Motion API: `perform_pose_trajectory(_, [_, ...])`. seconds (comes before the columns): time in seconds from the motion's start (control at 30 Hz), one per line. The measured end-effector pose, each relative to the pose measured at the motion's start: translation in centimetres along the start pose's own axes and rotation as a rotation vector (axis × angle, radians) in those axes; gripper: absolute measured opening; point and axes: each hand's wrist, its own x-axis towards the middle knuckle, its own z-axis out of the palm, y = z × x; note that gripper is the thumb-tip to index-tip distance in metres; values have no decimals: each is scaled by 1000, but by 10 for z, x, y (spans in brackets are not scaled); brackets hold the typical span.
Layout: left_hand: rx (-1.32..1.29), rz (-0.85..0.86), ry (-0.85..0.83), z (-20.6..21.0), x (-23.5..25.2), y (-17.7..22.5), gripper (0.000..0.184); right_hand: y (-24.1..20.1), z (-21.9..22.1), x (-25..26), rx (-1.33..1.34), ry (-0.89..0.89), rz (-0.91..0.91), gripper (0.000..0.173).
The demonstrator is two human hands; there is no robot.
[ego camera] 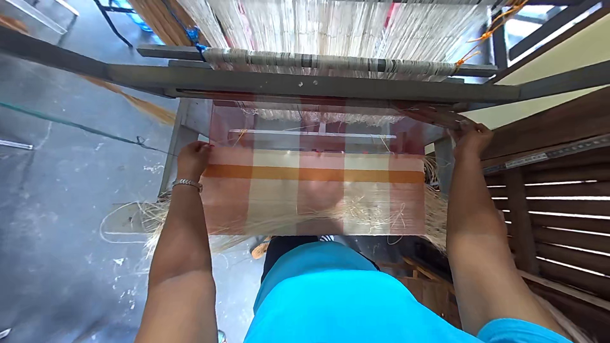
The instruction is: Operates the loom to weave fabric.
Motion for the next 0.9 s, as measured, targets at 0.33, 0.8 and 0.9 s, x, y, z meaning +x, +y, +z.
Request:
perform_pose_trajectory(0.33, [-116,-23,-2,4,-7,2,37,-53,-123,-39,-558,314,-283,67])
perform_pose_trajectory(0.8, [-52,-37,57,8,-29,17,36,-23,-68,-112,-1064,-363,-836,30])
perform_pose_trajectory(0.9, [2,-32,94,6,-27,13,37,5,-70,-99,-1141,-434,-832,34])
